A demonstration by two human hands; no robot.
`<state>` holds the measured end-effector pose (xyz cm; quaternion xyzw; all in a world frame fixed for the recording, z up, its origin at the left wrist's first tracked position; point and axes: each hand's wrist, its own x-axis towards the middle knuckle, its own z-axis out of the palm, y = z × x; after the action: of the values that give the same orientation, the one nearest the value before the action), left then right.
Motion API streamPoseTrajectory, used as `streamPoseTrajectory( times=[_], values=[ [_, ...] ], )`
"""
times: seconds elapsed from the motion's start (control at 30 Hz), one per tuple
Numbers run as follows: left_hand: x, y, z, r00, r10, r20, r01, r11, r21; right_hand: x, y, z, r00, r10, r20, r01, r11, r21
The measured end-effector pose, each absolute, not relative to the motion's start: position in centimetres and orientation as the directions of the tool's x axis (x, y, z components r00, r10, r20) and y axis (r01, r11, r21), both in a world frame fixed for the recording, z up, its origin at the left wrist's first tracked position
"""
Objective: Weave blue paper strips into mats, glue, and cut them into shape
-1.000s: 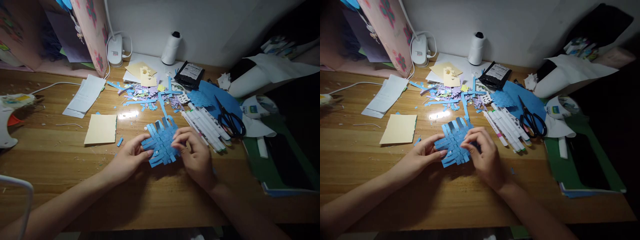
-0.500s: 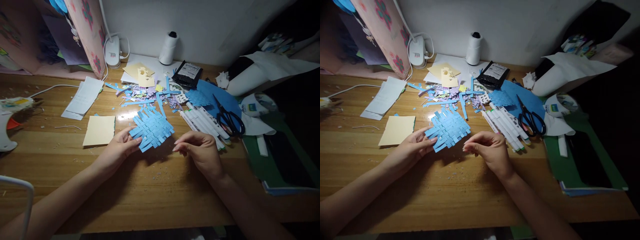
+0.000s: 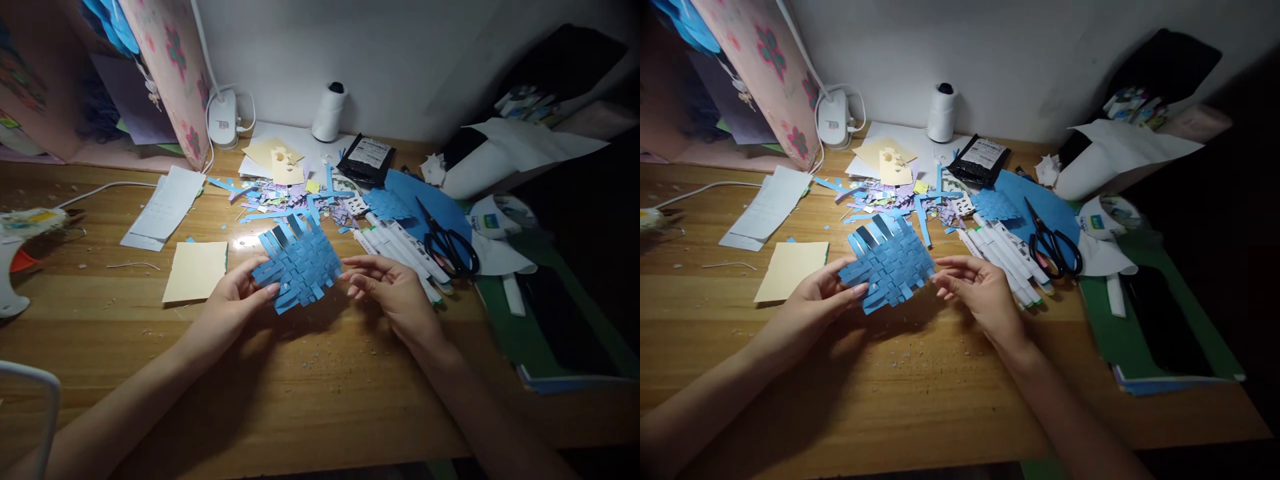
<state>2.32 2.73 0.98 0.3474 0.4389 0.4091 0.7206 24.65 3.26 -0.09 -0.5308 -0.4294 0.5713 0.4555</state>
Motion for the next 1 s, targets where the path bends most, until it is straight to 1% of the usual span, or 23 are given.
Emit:
streamPoseTrajectory(
  times=[0.07,0.13,0.2,0.27,0.33,0.5,0.57,0.67,0.73,0.8,0.87,0.93,1.0],
  values=[
    [2.4,2.5,1.2,0.323,0.881,-0.347,-0.259,0.435,0.862,24.6,3.3,0.1,-0.055,0.971,-0.234,-0.014,-0.235,-0.972],
    [2.4,2.3,1.3,0.361,0.866,-0.345,-0.243,0.444,0.862,24.4,3.2,0.4,-0.055,0.973,-0.224,0.065,-0.221,-0.973],
    [2.4,2.3,1.3,0.384,0.857,-0.343,-0.233,0.449,0.862,24.3,3.0,0.5,-0.049,0.981,-0.188,0.144,-0.179,-0.973],
    [2.4,2.3,1.2,0.400,0.849,-0.346,-0.229,0.458,0.859,24.2,3.0,0.6,-0.051,0.989,-0.142,0.188,-0.130,-0.974],
    [2.4,2.5,1.0,0.405,0.843,-0.354,-0.229,0.468,0.853,24.2,3.0,0.6,-0.074,0.989,-0.126,0.206,-0.108,-0.973],
    [2.3,2.7,1.0,0.351,0.856,-0.379,-0.233,0.472,0.851,24.4,3.0,0.2,-0.110,0.967,-0.231,0.181,-0.209,-0.961],
    [2.4,2.7,1.0,0.340,0.858,-0.384,-0.227,0.472,0.852,24.5,3.0,0.1,-0.101,0.968,-0.232,0.178,-0.212,-0.961],
    [2.4,2.8,0.8,0.311,0.867,-0.390,-0.215,0.464,0.859,24.8,3.3,-0.2,-0.027,0.986,-0.165,0.186,-0.157,-0.970],
    [2.3,2.9,0.6,0.277,0.876,-0.394,-0.204,0.455,0.867,25.2,3.7,-0.5,0.073,0.993,-0.092,0.187,-0.104,-0.977],
    [2.1,2.9,0.5,0.244,0.891,-0.382,-0.190,0.430,0.882,25.7,4.2,-0.8,0.183,0.983,-0.016,0.159,-0.046,-0.986],
    [2.0,2.9,0.5,0.210,0.916,-0.341,-0.148,0.374,0.916,25.9,4.5,-1.0,0.255,0.965,0.058,0.113,0.030,-0.993],
    [2.0,2.8,0.7,0.182,0.949,-0.258,-0.066,0.274,0.959,26.0,4.6,-1.1,0.241,0.963,0.121,0.091,0.102,-0.991],
    [1.9,2.5,1.0,0.176,0.973,-0.148,0.034,0.144,0.989,25.9,4.5,-1.1,0.187,0.969,0.159,0.104,0.141,-0.985]
  ],
)
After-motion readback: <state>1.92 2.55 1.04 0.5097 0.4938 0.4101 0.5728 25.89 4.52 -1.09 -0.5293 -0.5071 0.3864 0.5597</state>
